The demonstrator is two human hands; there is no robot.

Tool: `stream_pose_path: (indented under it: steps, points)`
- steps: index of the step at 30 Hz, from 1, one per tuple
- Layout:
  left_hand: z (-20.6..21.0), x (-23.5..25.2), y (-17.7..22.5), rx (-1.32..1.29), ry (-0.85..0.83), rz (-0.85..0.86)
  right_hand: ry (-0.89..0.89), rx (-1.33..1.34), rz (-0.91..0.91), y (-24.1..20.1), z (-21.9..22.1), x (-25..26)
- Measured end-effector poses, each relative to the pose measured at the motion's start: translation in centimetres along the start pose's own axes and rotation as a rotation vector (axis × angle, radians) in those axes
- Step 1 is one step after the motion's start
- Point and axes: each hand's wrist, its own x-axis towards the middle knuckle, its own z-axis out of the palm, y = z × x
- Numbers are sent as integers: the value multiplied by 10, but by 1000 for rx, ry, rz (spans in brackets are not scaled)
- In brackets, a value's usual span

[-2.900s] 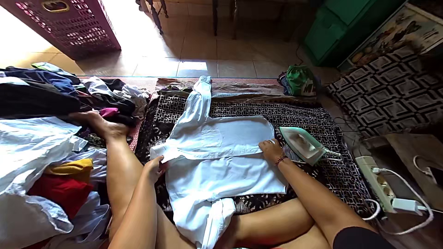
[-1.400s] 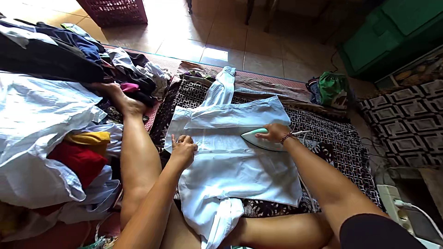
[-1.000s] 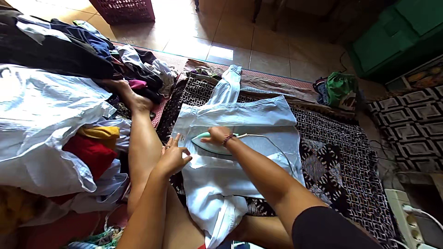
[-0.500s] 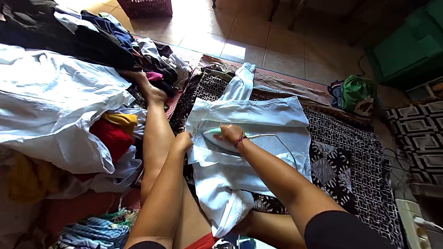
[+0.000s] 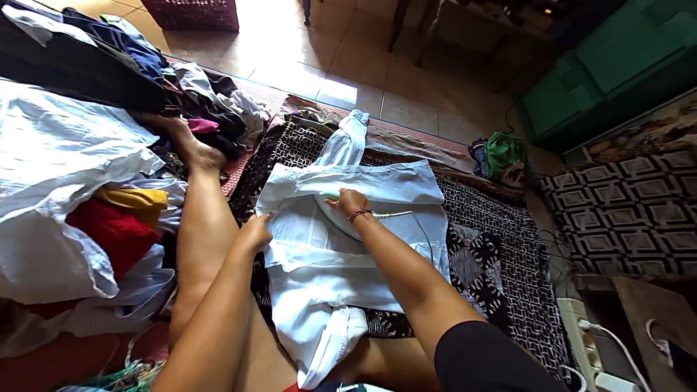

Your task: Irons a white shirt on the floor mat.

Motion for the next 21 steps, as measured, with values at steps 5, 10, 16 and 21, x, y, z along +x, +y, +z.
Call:
stream_pose_path:
  steps: [5, 10, 16, 21]
  points:
    - [0, 2, -3, 14, 5, -22, 121, 11, 178, 134, -26, 5]
    - [2, 5, -3, 19, 36, -26, 175, 71, 430, 269, -61, -42]
    - [-2, 2, -5, -58, 33, -16, 114, 100, 413, 297, -70, -56]
    - [-7, -5, 0, -44, 14, -15, 16, 0, 219, 250, -71, -33]
